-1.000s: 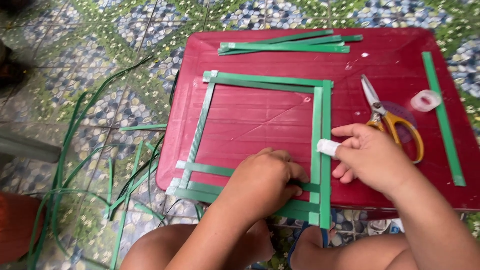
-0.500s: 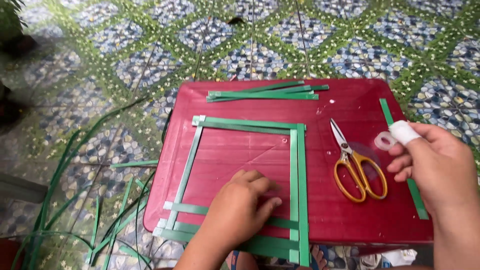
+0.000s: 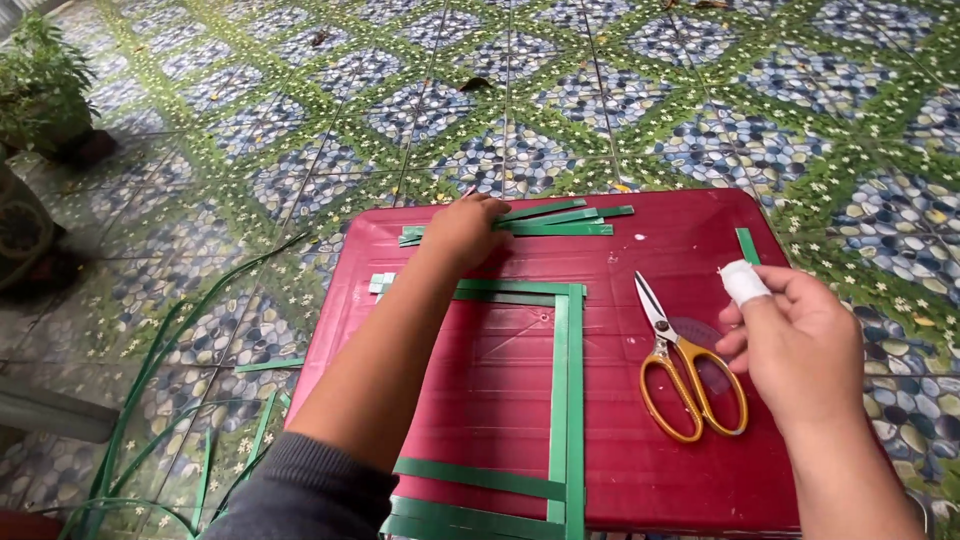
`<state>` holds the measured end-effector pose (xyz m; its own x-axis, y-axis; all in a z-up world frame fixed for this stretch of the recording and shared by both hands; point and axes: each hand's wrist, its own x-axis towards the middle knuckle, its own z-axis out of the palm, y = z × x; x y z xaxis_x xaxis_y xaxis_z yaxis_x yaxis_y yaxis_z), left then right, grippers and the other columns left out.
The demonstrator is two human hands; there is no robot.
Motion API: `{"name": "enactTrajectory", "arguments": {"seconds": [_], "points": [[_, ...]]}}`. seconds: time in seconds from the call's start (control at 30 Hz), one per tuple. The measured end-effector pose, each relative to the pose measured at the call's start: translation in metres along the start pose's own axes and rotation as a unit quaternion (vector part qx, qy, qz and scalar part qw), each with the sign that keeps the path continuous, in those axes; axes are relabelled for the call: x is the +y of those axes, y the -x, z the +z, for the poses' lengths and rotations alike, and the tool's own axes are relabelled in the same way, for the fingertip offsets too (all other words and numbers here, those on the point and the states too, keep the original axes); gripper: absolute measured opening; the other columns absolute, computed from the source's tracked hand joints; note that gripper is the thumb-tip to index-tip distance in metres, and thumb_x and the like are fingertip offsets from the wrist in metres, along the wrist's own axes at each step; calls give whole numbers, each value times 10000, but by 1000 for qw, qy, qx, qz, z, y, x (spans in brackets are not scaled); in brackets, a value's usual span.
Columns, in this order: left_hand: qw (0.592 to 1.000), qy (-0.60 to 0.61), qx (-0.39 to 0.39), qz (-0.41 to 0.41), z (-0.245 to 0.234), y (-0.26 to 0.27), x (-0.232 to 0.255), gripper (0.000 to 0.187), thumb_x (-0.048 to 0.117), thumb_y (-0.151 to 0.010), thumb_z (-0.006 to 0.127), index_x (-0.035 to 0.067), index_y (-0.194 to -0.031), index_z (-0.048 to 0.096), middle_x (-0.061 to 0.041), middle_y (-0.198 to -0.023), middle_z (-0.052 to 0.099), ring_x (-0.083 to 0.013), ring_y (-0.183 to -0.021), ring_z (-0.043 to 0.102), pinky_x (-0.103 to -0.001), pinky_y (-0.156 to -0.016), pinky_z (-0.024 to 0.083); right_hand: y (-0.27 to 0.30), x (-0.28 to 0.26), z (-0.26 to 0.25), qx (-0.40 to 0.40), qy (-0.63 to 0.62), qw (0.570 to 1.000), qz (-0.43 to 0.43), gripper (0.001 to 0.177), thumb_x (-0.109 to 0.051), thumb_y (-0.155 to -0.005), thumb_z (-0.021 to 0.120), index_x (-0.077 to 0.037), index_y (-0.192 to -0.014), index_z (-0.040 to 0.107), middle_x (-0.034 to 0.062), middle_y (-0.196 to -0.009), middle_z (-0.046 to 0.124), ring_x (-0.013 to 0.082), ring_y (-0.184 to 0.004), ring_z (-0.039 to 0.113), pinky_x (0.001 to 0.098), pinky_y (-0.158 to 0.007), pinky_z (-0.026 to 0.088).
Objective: Assembling a rectangular frame by aligning green plastic strips and securing the joints with adhesive tape.
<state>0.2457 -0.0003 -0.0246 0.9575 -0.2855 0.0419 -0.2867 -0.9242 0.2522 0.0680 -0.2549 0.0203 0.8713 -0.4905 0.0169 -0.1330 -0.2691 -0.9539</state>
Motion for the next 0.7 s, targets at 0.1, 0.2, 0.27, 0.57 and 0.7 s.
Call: {"name": "enactTrajectory", "arguments": {"seconds": [0.1,0.2,0.27,0.57,0.7], "points": [[999,-13,-36,-7,14,-17,-5,336,326,-754,616,215,-1071,599,-53,-1041,592,-288,-932,546,-426,-703,468,-2,-3,-5,10,2,1000,8,234,-40,-875,467,-12,-1090,555,128,-718,581,169,-493,512,267,-373,409],[999,-31,0,36,27,-25,-13,186,257,-747,613,185,-909,671,-67,-841,654,-296,-789,581,-413,-631,476,-2,-3,-7,13,-15,1000,11,236,-39,-877,465,-14,-1097,547,123,-725,585,165,-499,512,262,-377,411],[997,-40,21,65,30,-24,-15,145,224,-749,599,163,-853,680,-67,-772,660,-295,-737,587,-407,-615,473,-2,-2,-7,12,-20,1000,9,236,-41,-883,469,-16,-1105,544,117,-724,583,160,-498,509,259,-377,413],[983,-75,86,143,40,-22,-22,147,143,-817,451,73,-739,553,-103,-620,586,-324,-534,529,-431,-417,395,4,-3,-4,3,-8,1000,5,175,-85,-910,490,-40,-1060,568,86,-691,562,138,-488,509,233,-377,405],[974,-45,167,148,-2,34,13,129,213,-869,416,119,-872,504,-118,-748,620,-386,-570,549,-486,-422,365,3,5,-2,3,0,1000,-23,145,-103,-929,502,-46,-1050,556,73,-686,559,119,-476,512,215,-365,404]]}}
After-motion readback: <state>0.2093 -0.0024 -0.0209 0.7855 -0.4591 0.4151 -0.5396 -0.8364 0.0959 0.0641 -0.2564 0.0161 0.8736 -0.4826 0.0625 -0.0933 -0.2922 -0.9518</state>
